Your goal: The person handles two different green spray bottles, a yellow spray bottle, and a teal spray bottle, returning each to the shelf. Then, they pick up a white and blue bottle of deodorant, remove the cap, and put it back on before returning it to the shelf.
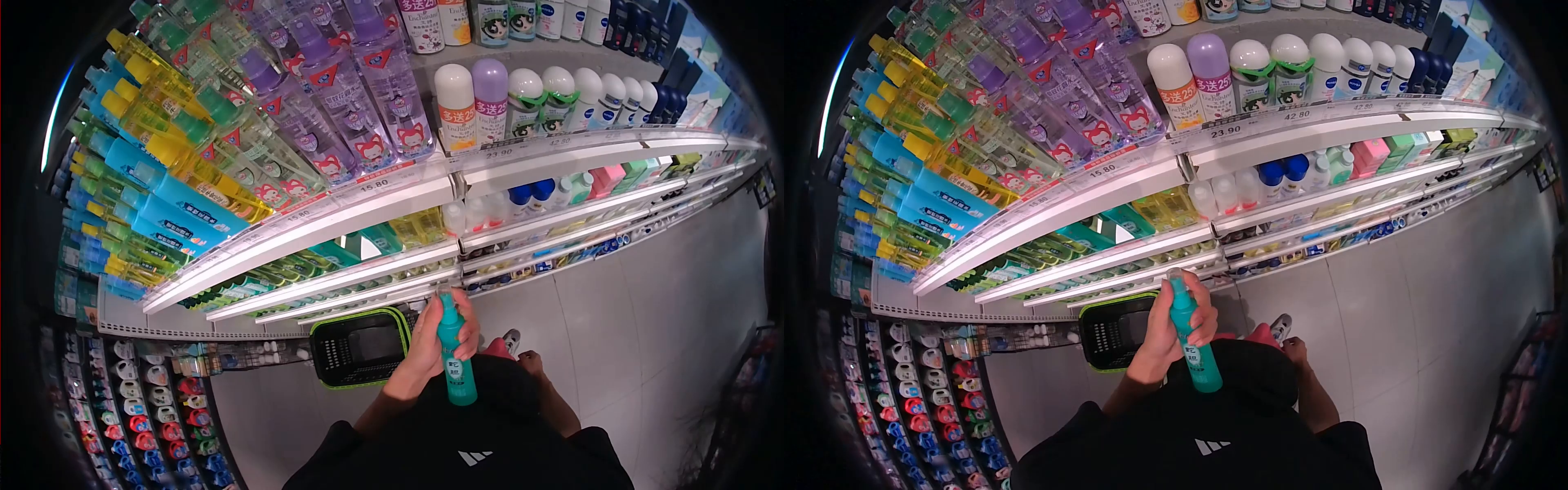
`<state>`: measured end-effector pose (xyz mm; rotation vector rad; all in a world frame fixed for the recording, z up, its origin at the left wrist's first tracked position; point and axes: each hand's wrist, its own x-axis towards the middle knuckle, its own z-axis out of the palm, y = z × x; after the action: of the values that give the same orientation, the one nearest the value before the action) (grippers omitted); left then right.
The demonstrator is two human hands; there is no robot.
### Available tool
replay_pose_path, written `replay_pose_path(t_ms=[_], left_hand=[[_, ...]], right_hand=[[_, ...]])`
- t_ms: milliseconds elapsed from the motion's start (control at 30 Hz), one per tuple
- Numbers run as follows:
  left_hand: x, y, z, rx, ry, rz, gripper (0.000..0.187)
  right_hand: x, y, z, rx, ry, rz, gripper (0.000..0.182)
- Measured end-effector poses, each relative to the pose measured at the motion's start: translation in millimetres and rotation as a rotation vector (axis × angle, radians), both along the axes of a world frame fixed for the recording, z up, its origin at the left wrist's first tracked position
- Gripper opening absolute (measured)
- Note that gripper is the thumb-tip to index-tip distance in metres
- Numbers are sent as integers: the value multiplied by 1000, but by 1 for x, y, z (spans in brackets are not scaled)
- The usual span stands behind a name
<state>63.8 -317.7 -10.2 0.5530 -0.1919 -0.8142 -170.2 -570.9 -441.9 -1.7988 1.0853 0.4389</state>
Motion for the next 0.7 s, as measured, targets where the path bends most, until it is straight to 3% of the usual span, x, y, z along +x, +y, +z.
replay_pose_path(t_ms=[267, 700], left_hand=[[-3, -25, 21, 9, -108, 93, 40], [-17, -67, 19, 40, -73, 204, 32]], right_hand=[[-20, -10, -31, -3, -19, -14, 39], [-27, -41, -21, 66, -49, -90, 40]])
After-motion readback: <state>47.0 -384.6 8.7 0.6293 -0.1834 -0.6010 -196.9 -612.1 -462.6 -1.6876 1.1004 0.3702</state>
